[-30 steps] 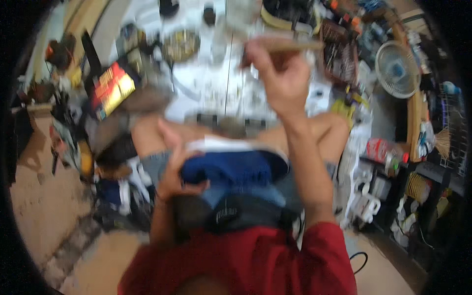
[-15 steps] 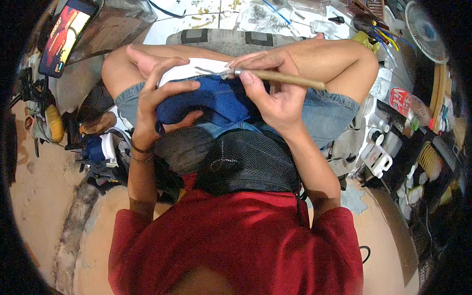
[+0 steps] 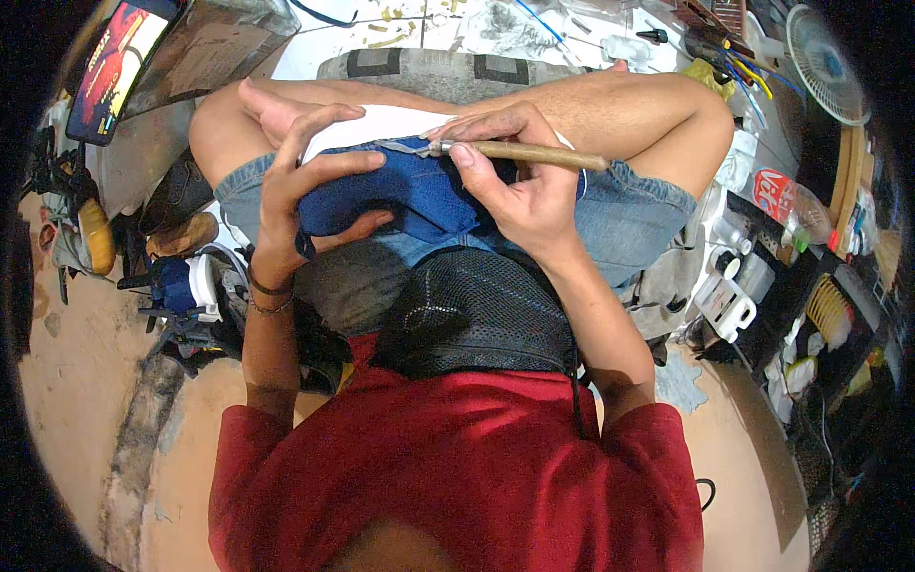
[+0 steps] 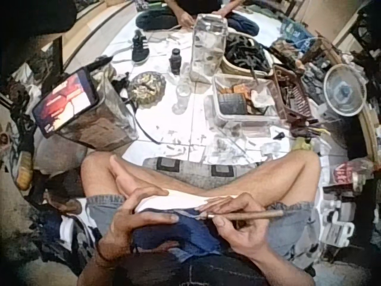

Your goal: Applying adhesive and scraping the sole of a sneaker for repair.

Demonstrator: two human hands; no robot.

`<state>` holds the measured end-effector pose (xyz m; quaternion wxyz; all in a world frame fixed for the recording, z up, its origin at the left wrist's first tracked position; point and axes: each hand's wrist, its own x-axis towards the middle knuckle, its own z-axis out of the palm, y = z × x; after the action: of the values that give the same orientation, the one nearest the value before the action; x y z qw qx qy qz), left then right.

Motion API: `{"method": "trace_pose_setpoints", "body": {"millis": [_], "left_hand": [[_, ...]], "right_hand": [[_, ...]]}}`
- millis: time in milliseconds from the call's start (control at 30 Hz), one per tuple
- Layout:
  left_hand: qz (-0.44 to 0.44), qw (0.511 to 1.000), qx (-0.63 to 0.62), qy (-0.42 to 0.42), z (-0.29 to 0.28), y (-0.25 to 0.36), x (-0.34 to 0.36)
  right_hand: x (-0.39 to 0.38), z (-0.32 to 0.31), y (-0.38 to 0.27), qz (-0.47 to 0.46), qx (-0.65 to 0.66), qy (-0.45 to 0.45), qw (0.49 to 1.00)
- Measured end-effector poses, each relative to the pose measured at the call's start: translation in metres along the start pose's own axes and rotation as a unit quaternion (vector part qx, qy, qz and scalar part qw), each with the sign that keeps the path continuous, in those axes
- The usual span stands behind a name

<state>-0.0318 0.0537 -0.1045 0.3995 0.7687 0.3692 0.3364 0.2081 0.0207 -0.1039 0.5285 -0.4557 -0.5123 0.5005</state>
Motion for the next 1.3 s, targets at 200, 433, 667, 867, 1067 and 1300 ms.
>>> {"method": "trace_pose_setpoints", "body": {"millis": [200,433,667,867,1067,1300], "left_hand": [[0.000,1.000,0.002,0.000,0.001,0.000,-0.001],[0.010,1.000,-0.014,0.008,0.001,-0.006,-0.003],[0.015,1.000,-0.025,0.011,0.003,-0.008,-0.004],[0.010,0.999,-0.031,0.011,0.001,-0.006,-0.003],[0.014,1.000,-0.025,0.012,0.001,-0.007,-0.003],[0.015,0.999,-0.029,0.013,0.001,-0.008,-0.004]], "right_hand": [[0.005,0.000,0.001,0.046,-0.033,0.020,0.998],[0.005,-0.003,0.002,0.082,-0.018,0.039,0.996],[0.004,-0.009,0.006,0.070,-0.019,0.054,0.996],[0.009,-0.012,0.003,0.063,0.023,0.033,0.997],[0.006,-0.015,0.005,0.080,0.004,0.030,0.996],[0.007,-0.004,0.003,0.065,-0.001,0.010,0.998]]}}
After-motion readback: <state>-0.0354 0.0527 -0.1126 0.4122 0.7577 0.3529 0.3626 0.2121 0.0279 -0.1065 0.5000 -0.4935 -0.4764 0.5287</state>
